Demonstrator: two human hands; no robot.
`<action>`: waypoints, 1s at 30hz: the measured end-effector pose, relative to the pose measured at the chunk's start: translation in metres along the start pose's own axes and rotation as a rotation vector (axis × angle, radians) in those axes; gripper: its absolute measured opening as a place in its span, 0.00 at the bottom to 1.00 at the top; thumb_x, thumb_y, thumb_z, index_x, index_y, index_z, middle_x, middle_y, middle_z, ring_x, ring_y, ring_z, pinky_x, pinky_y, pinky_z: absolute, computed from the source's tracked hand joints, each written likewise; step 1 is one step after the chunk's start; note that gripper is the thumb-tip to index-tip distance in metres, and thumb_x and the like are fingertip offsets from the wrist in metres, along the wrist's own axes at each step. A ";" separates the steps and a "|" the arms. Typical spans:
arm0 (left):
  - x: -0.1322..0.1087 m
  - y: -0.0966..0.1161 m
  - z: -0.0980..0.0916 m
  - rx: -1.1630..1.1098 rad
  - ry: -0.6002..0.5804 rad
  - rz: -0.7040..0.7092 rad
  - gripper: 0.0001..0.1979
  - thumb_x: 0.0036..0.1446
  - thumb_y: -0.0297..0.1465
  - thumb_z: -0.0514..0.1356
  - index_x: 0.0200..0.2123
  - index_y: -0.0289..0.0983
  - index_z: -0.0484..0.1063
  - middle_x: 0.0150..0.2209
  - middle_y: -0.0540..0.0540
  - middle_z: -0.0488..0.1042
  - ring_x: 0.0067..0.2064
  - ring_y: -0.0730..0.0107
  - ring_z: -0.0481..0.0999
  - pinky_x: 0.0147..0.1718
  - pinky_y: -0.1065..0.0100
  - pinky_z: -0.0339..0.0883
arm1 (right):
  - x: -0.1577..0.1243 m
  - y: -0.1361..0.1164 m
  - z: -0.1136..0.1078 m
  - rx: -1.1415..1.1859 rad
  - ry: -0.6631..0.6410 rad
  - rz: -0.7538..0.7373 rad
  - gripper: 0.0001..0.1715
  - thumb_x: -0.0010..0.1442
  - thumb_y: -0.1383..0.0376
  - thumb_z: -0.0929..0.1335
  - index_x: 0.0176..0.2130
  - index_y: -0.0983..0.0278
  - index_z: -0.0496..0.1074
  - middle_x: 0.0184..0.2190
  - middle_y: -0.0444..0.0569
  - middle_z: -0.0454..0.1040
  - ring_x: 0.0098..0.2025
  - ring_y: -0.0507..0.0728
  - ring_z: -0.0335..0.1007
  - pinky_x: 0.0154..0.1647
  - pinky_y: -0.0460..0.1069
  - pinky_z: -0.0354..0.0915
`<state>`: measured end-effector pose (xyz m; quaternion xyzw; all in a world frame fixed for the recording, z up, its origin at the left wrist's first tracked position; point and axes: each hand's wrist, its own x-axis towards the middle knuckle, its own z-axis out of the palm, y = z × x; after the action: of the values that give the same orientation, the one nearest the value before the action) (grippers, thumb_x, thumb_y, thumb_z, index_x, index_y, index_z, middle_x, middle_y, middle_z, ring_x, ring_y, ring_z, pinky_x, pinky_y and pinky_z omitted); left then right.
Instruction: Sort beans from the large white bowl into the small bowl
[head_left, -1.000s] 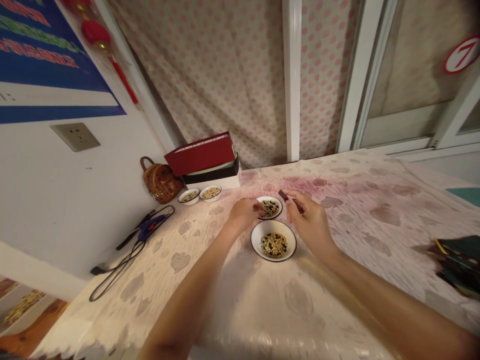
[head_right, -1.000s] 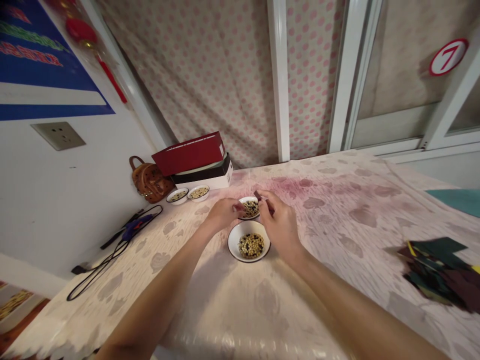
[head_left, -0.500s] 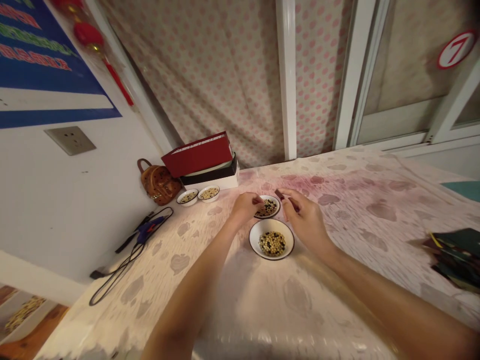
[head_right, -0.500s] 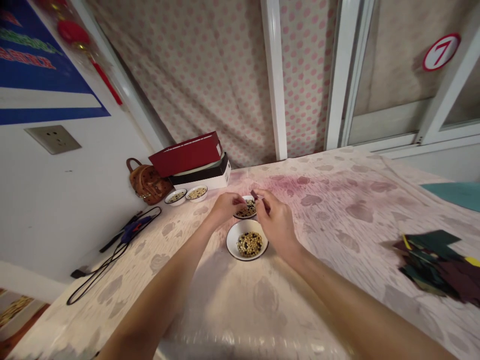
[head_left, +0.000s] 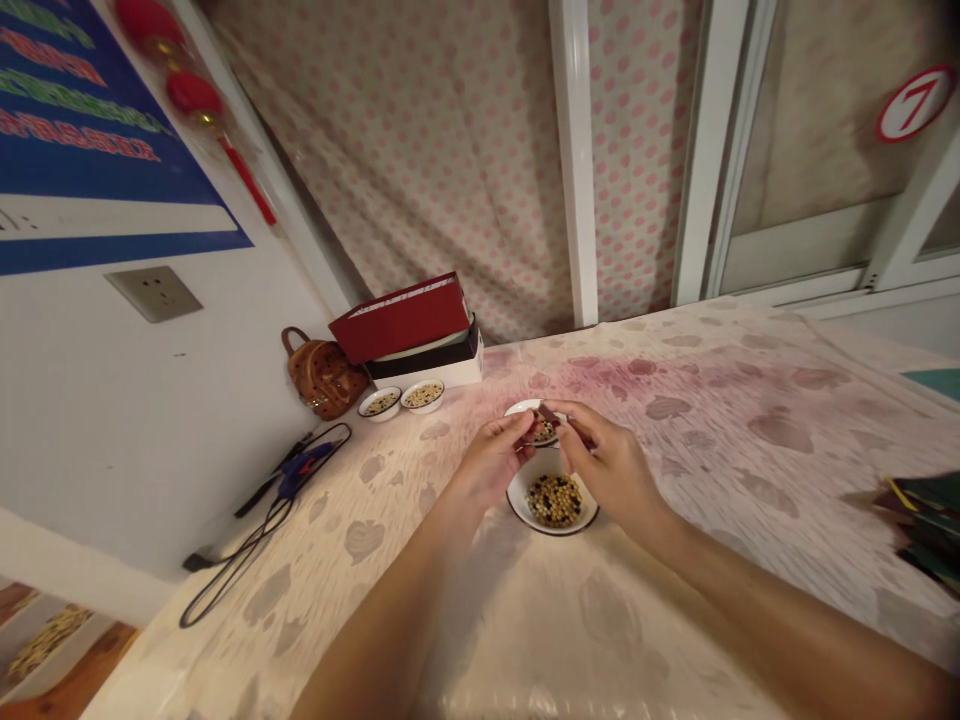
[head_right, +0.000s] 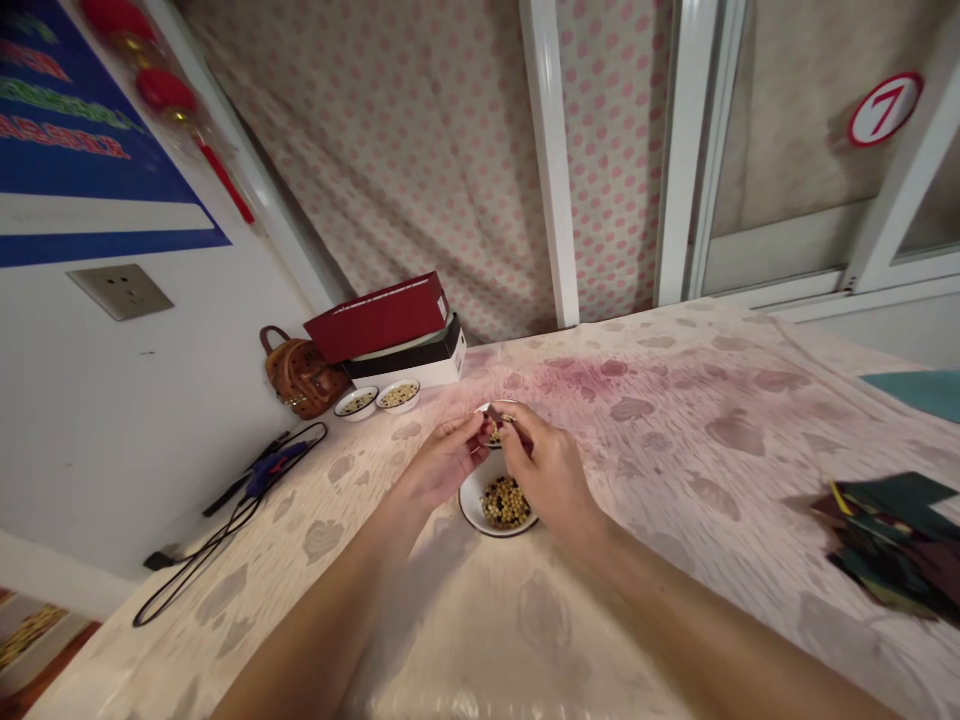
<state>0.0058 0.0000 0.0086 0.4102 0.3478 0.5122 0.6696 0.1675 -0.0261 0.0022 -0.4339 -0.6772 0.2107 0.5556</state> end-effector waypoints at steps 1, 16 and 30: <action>0.000 0.000 0.001 -0.012 0.004 -0.001 0.20 0.42 0.41 0.79 0.32 0.33 0.80 0.32 0.48 0.77 0.35 0.75 0.72 0.36 0.71 0.64 | 0.000 0.000 0.000 -0.001 -0.005 0.004 0.21 0.67 0.60 0.62 0.51 0.62 0.78 0.19 0.41 0.72 0.23 0.54 0.68 0.29 0.49 0.64; 0.002 -0.009 -0.001 0.069 -0.016 0.067 0.22 0.43 0.43 0.78 0.34 0.32 0.83 0.34 0.43 0.80 0.37 0.71 0.75 0.44 0.66 0.66 | 0.000 0.005 0.002 -0.069 -0.010 -0.009 0.23 0.65 0.60 0.62 0.53 0.64 0.78 0.20 0.43 0.75 0.23 0.55 0.71 0.27 0.49 0.63; 0.002 -0.001 -0.012 0.487 -0.092 0.159 0.17 0.52 0.44 0.71 0.33 0.34 0.84 0.35 0.43 0.82 0.37 0.67 0.77 0.43 0.65 0.67 | 0.004 0.004 -0.004 -0.048 0.092 0.049 0.21 0.63 0.60 0.63 0.49 0.63 0.79 0.19 0.42 0.72 0.20 0.53 0.66 0.24 0.48 0.60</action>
<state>-0.0040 0.0045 0.0022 0.6082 0.3968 0.4454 0.5237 0.1726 -0.0217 0.0027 -0.4729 -0.6448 0.1877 0.5704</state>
